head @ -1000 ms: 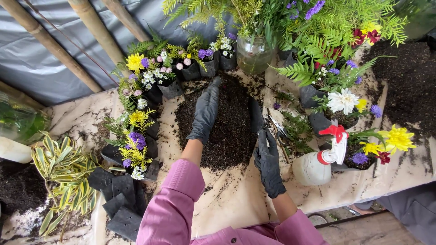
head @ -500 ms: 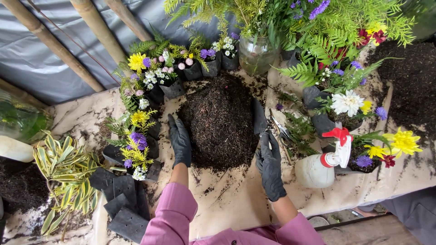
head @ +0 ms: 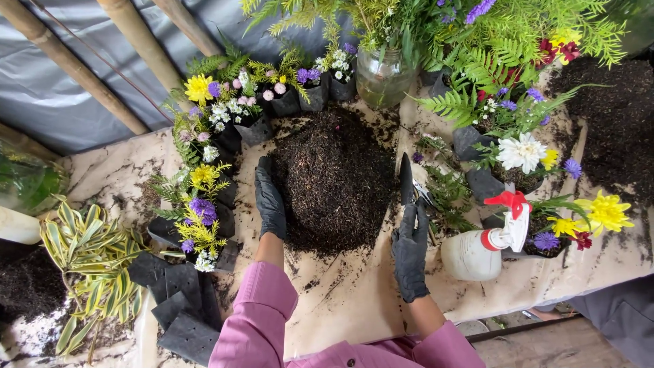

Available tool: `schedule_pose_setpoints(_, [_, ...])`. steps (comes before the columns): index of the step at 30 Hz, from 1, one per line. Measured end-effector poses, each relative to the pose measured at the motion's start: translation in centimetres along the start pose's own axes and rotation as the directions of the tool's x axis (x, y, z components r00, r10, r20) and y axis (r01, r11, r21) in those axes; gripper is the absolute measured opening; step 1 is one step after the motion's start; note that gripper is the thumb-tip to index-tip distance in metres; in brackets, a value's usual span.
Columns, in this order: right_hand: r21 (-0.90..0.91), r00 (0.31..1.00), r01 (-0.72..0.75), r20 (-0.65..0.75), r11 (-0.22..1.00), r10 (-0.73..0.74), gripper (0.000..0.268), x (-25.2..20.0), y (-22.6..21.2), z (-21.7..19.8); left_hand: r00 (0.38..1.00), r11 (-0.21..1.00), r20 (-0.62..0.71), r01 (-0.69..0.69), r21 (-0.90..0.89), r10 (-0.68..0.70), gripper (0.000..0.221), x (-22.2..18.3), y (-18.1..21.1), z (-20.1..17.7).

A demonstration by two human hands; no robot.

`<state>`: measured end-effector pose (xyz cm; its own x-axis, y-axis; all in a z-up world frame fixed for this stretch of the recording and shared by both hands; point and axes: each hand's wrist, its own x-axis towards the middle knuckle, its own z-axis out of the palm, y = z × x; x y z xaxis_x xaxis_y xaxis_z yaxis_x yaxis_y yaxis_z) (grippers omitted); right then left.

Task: Filling small nursery pots with soil using a hand trowel on a potting bench.

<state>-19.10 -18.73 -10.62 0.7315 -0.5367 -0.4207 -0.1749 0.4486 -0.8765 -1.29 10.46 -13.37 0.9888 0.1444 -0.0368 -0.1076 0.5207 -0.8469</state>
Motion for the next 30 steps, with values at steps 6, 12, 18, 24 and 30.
schedule_pose_setpoints(6, [0.359, 0.151, -0.732, 0.914, 0.579, -0.377, 0.049, 2.5, -1.2, 0.2, 0.999, 0.949, -0.027, 0.035, -0.313, -0.045, 0.058, 0.3, -0.3, 0.0])
schedule_pose_setpoints(12, [0.432, 0.832, -0.261, 0.554, 0.864, -0.026, 0.035, -1.4, -7.5, 4.4, 0.995, 0.886, -0.092, -0.070, -0.459, 0.031, 0.066, 1.8, 1.2, -0.5])
schedule_pose_setpoints(18, [-0.078, 0.880, 0.216, 0.447, 0.973, -0.160, 0.052, -7.7, -12.0, 10.6, 0.992, 0.986, -0.105, -0.079, -0.144, 0.064, 0.063, 1.5, 0.1, 0.0])
schedule_pose_setpoints(24, [-0.202, 0.716, 0.606, 0.560, 0.770, -0.417, 0.059, -10.1, -11.9, 10.4, 0.981, 0.614, -0.014, -0.110, 0.782, 0.194, 0.058, -0.2, -2.7, 1.5])
schedule_pose_setpoints(30, [-0.503, 0.904, 0.419, 0.308, 0.756, -0.297, 0.063, -11.1, -10.3, 4.1, 0.974, -0.366, 0.127, -0.051, 0.929, 0.186, 0.059, -1.8, -5.3, 2.6])
